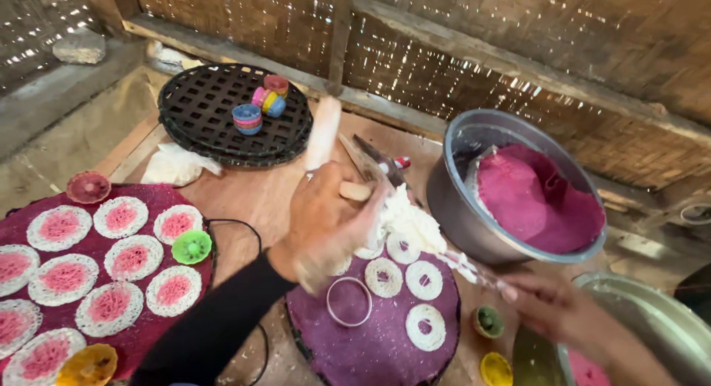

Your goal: The person shapes and treats colorful dough using wooden tools, transfers items between containers, and applies a white substance to circular dough pieces on a purple work surface.

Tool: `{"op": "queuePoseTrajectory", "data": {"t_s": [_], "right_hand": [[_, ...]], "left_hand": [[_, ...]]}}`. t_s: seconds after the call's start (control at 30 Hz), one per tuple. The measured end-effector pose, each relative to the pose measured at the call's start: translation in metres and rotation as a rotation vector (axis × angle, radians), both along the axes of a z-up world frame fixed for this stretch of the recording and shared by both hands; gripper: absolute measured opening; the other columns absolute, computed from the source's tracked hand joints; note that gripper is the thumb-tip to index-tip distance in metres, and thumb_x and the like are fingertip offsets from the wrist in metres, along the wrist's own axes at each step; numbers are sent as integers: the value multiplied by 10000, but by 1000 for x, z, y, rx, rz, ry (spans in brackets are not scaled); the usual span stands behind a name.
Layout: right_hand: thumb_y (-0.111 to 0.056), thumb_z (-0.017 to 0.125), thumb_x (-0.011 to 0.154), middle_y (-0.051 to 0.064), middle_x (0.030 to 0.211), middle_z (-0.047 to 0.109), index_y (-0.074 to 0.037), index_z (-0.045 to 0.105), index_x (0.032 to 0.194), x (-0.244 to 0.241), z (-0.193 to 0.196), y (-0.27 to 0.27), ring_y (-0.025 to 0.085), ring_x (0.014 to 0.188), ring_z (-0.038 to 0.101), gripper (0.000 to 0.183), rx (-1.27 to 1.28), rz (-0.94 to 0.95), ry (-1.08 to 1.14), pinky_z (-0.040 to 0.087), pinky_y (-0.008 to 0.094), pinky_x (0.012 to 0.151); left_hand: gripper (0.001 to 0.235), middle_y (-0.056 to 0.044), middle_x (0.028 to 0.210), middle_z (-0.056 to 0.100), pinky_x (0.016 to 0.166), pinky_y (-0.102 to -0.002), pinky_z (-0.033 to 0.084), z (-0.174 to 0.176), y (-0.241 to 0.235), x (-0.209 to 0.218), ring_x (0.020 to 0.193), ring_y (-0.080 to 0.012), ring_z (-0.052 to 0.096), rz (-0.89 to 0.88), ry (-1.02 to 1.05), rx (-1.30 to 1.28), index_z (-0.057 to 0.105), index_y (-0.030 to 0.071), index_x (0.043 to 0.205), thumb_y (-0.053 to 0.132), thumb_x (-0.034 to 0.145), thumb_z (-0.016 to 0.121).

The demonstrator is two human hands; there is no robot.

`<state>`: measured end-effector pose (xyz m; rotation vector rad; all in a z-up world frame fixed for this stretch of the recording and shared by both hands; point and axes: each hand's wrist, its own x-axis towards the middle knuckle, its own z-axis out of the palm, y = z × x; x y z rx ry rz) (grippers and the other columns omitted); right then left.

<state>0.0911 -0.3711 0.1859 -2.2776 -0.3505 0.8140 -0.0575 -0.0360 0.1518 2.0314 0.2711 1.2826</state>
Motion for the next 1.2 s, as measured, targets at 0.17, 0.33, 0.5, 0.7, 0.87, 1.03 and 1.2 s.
{"op": "queuePoseTrajectory", "data": {"t_s": [0.17,0.33,0.5,0.7,0.87,1.03,1.2], "right_hand": [[-431,652,910,-49,679,674,-243,779,1203,-34,40,60,100,608,588,371,-244,441,-639,469,284,550],[-294,708,843,23,774,696,-154,717,1169,-101,23,86,185,573,652,355,-365,803,-1716,498,342,525],[-281,711,807,8,736,670,-190,724,1217,-120,12,53,178,576,657,420,-363,573,-1663,482,367,537],[-260,728,876,104,876,739,-169,706,1260,-115,-6,36,201,683,735,396,-33,94,-1213,548,353,608],[-150,684,934,186,944,763,-110,656,1321,-118,-82,85,228,765,793,390,294,-44,-1050,590,346,643],[-144,709,896,211,864,754,-127,679,1348,-149,-122,87,266,766,779,454,165,-41,-897,585,371,638],[-81,638,968,151,966,787,-41,656,1313,-145,-100,75,177,850,757,348,523,112,-926,581,336,691]], "left_hand": [[164,-79,1028,559,843,-445,492,3,1,-15,987,-291,595,3,94,685,691,182,914,240,795,788],[261,-138,1023,535,751,-459,477,-8,-2,-13,951,-326,581,-6,294,426,750,142,967,203,719,803],[377,-128,1084,591,721,-455,481,-24,31,-16,895,-326,591,-53,163,453,757,139,1054,138,681,807],[323,-41,933,653,723,-381,539,-43,23,4,832,-214,653,88,-47,-137,599,145,1006,240,784,813],[365,-84,879,651,682,-336,551,-41,-37,24,767,-194,659,215,-248,-615,552,81,1004,262,843,824],[338,-168,918,618,663,-366,508,-46,-12,24,788,-266,648,-141,-298,-490,634,76,1044,345,864,731],[446,-169,887,649,631,-358,557,-60,21,31,754,-253,684,-1210,-448,-1534,597,0,999,413,832,630]]}}
